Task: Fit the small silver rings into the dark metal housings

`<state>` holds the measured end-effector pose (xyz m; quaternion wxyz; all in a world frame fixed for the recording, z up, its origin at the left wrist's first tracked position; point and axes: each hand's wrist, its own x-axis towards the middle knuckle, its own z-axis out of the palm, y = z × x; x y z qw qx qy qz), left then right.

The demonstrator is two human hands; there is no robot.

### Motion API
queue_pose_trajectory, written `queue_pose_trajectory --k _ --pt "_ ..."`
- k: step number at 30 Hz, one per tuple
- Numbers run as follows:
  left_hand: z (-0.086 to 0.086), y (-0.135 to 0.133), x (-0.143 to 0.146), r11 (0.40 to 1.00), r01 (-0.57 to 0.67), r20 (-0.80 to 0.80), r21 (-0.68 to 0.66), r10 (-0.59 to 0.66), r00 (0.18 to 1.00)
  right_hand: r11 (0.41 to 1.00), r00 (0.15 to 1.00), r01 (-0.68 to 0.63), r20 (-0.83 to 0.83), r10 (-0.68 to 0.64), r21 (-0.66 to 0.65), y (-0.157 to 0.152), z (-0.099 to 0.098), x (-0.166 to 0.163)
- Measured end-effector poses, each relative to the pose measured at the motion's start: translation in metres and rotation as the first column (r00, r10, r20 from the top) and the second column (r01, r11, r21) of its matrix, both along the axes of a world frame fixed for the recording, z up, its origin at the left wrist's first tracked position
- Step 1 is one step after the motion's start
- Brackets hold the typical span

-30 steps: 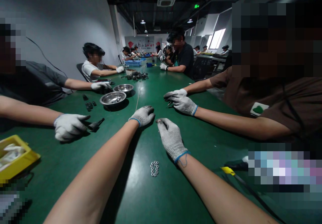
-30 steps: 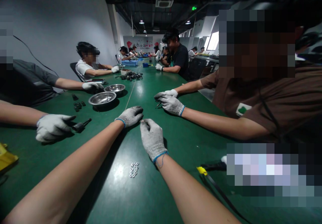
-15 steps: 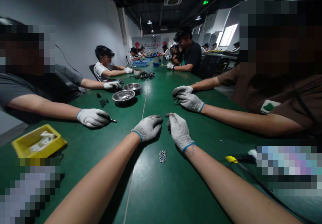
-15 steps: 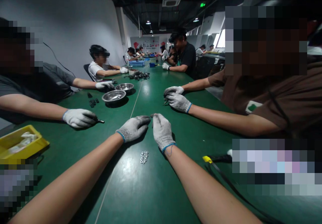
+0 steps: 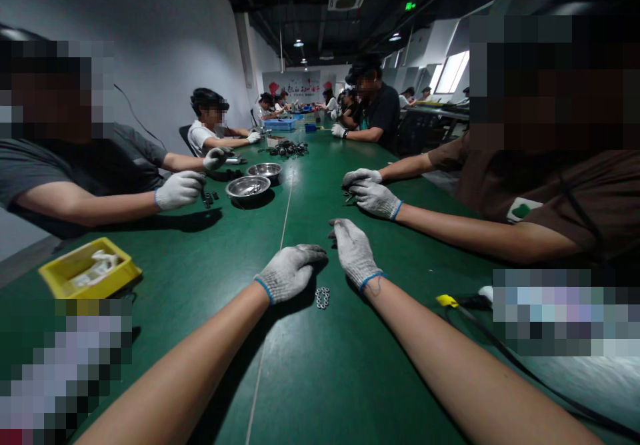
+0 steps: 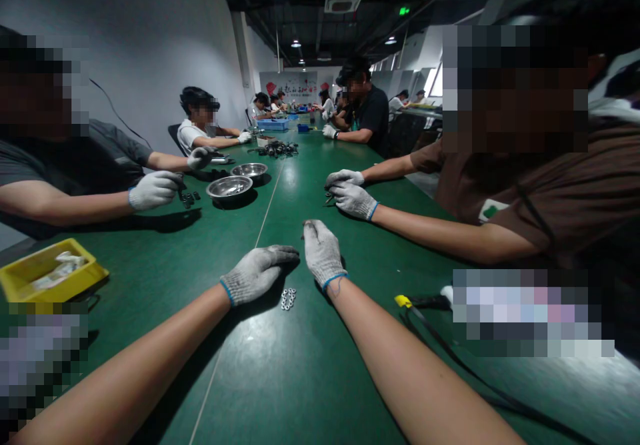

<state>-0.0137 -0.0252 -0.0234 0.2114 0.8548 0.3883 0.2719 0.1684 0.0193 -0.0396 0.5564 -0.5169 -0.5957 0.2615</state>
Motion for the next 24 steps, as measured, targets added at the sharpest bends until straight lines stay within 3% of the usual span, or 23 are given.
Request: queue_pose_trajectory --k 11,24 --pt "0.007 -0.017 -0.003 0.964 0.087 0.272 -0.252 -0.016 0.962 1.000 1.000 0.016 -0.019 -0.016 -0.027 0.002 -0.001 0.003" --pt "0.006 -0.018 -0.003 0.892 0.159 0.463 -0.422 0.062 0.884 1.000 0.999 0.023 -0.038 -0.024 -0.011 0.003 -0.002 0.003"
